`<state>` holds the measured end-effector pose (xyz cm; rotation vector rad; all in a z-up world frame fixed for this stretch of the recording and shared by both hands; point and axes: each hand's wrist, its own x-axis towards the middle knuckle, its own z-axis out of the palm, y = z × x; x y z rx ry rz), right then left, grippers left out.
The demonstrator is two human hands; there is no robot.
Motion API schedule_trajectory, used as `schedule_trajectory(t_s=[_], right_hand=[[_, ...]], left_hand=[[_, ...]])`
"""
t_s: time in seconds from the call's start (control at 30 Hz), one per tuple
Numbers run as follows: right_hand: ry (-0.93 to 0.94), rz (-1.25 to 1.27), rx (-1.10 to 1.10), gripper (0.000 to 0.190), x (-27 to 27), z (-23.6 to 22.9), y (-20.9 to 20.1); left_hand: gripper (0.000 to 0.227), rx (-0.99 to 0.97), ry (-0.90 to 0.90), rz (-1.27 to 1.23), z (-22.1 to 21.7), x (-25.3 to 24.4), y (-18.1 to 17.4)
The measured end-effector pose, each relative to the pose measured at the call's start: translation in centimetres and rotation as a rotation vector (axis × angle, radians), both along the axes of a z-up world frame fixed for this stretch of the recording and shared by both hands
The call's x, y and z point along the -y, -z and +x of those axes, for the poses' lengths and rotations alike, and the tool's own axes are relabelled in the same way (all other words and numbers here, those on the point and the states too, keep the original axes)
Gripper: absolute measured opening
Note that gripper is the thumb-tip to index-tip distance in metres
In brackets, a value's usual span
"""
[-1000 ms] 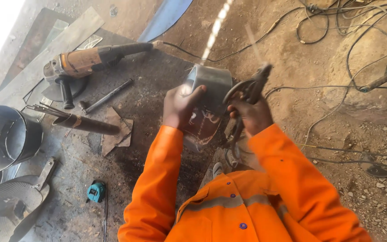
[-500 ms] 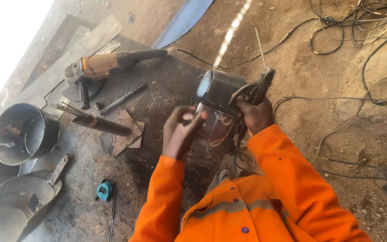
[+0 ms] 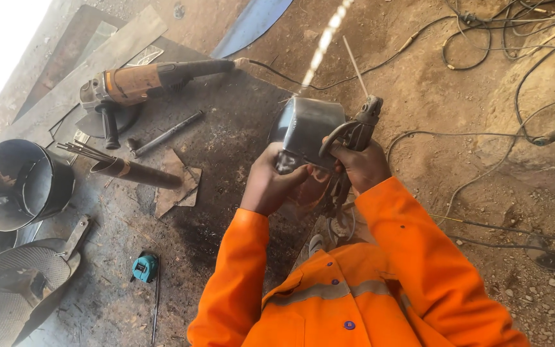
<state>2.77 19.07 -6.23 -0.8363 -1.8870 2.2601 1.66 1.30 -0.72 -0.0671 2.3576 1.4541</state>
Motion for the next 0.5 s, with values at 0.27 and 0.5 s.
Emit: schedule_trajectory(t_s=[0.27,0.5], right_hand=[[-0.098,0.033,0.002,0.021,-0.6,-0.4,2.9],[-0.131,0.0,0.01,0.021,-0.9,-0.5,4.5]], left_hand=[[0.042,-0.016,0.079,0.134,-0.2,2.0,3.1],[0.059,-0.076,0.095,0.003,-1.3,3.1,4.8]])
